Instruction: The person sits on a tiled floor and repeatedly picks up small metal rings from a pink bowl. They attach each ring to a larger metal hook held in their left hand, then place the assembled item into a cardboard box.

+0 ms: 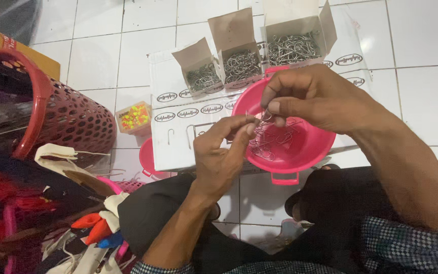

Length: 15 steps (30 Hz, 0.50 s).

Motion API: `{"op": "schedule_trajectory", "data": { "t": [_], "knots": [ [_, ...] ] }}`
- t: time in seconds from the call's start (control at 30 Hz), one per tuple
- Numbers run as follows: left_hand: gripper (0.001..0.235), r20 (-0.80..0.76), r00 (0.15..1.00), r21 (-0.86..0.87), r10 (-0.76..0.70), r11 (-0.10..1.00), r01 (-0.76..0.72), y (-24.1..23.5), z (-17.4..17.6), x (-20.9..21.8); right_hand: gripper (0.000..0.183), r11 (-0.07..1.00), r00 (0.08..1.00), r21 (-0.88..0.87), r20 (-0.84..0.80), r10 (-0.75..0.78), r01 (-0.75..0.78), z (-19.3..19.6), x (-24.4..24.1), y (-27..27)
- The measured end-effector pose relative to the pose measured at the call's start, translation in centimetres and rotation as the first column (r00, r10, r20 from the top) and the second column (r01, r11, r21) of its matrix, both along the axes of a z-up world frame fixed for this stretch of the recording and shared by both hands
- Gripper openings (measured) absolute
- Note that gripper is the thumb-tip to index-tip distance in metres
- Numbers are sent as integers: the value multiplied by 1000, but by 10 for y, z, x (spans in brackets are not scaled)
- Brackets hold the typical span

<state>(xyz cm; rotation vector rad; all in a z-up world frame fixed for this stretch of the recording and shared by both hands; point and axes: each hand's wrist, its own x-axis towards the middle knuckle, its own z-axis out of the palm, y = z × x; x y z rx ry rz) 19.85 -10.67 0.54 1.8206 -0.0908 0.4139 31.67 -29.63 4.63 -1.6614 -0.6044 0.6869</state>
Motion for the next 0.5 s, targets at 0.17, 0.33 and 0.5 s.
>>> {"op": "schedule_trajectory", "data": {
  "t": [0.17,0.33,0.5],
  "knots": [
    [14,-61,997,27,45,999,-44,-3,-1,0,12,1000,1000,2,-6,9,-9,2,-4,4],
    [10,-31,998,42,55,998,-53,-3,3,2,18,987,996,-158,77,51,-38,12,-2,1],
    [8,136,991,305,-12,952,-30,1,-5,6,17,862,893,-494,432,128,116,0,-1,-7]
  ]
}}
